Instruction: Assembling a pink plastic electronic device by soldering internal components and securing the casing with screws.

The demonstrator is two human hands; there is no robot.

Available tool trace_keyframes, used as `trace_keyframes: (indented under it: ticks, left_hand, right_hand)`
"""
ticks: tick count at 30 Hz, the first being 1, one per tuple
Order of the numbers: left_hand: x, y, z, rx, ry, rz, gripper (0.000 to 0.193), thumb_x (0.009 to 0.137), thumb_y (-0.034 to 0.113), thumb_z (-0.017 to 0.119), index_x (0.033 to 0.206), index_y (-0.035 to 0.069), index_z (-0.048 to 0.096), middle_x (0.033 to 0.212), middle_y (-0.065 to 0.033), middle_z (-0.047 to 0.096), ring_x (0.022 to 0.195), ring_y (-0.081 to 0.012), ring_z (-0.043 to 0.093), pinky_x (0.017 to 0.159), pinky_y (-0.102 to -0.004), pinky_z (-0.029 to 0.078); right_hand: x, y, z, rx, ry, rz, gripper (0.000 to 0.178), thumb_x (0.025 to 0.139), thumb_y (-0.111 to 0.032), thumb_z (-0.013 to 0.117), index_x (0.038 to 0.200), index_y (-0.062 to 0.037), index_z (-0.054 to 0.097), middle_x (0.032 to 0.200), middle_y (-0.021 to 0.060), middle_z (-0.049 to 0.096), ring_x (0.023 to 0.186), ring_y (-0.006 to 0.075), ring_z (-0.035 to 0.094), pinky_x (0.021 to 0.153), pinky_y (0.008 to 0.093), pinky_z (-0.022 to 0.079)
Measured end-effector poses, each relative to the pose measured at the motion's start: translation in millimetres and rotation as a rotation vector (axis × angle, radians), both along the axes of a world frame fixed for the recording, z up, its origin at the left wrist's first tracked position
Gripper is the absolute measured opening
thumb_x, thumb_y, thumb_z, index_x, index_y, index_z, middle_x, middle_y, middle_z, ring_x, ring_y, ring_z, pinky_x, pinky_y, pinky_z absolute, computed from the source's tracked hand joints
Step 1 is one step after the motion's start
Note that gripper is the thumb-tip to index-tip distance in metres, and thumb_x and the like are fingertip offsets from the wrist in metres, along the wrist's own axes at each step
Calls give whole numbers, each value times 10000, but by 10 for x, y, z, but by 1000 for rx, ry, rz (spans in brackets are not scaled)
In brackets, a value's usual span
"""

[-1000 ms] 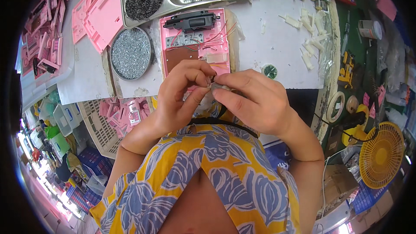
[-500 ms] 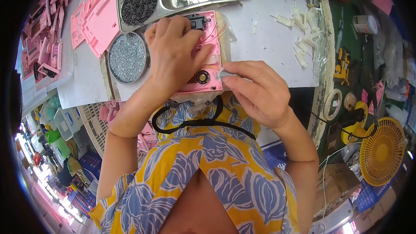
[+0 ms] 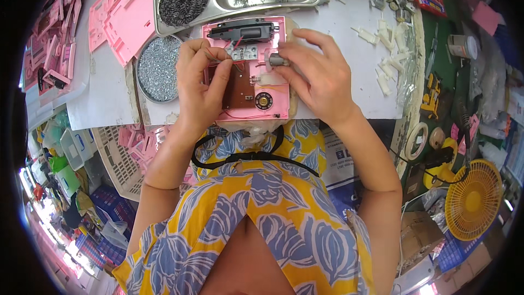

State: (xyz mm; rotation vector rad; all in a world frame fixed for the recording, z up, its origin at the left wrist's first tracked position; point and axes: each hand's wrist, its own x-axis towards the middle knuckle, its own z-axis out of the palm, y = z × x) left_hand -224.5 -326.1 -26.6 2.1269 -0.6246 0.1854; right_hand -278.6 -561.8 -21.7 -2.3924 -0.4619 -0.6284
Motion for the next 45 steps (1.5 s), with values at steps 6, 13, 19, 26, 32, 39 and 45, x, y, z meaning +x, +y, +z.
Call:
trace_keyframes:
  ticks: [6, 13, 19, 26, 32, 39, 45]
  left_hand:
    - [3, -27, -22, -20, -51, 5, 166, 792, 101, 761, 932, 77, 676, 994, -66, 553, 976, -253, 533, 869, -400, 333]
    - [14, -21, -25, -40, -62, -2, 162, 785, 111, 762, 920, 79, 678, 984, -64, 560, 969, -259, 544, 855, -401, 347]
    - [45, -22, -22, -118, 55, -19, 143, 794, 110, 756, 905, 64, 679, 971, -79, 567, 954, -276, 553, 846, -406, 372]
    - [204, -22, 51, -182, 135, -99, 120, 868, 49, 734, 916, -7, 640, 986, -53, 574, 865, -141, 563, 737, -276, 466]
    - [346, -65, 106, -158, 85, -228, 129, 848, 51, 740, 936, 3, 659, 956, -65, 577, 868, -174, 585, 734, -279, 479]
    - [146, -28, 133, 158, -69, -211, 227, 728, 175, 773, 940, 112, 722, 1011, -61, 582, 1041, -256, 558, 942, -450, 349]
    - [176, -48, 19, 55, -65, -134, 163, 738, 146, 763, 894, 112, 732, 954, -46, 590, 924, -265, 582, 837, -418, 408]
  right_hand:
    - [93, 55, -46, 4, 110, -41, 273, 770, -136, 825, 1008, -42, 730, 1251, 100, 700, 1266, 364, 518, 977, 439, 497]
    - [129, 106, 132, -358, 119, -121, 219, 821, -213, 779, 978, -64, 746, 1341, 92, 651, 1288, 366, 484, 1001, 450, 462]
    - [130, 129, 252, -248, 106, -129, 187, 823, -176, 762, 982, -78, 766, 1319, 108, 654, 1284, 386, 478, 1016, 446, 445]
    - [118, 185, 299, -236, 124, -58, 183, 766, -146, 787, 935, -80, 768, 1286, 109, 662, 1254, 390, 487, 1038, 447, 427]
    - [306, 432, 227, -161, 122, -14, 188, 703, -116, 807, 881, -82, 758, 1313, 118, 641, 1295, 417, 434, 1086, 484, 370]
    - [274, 329, 148, 23, 181, -7, 113, 708, -97, 782, 796, -88, 711, 1323, 108, 639, 1314, 407, 420, 1101, 488, 351]
    - [227, 288, 181, -33, 169, -55, 108, 711, -98, 776, 795, -86, 708, 1328, 90, 640, 1317, 401, 419, 1091, 486, 365]
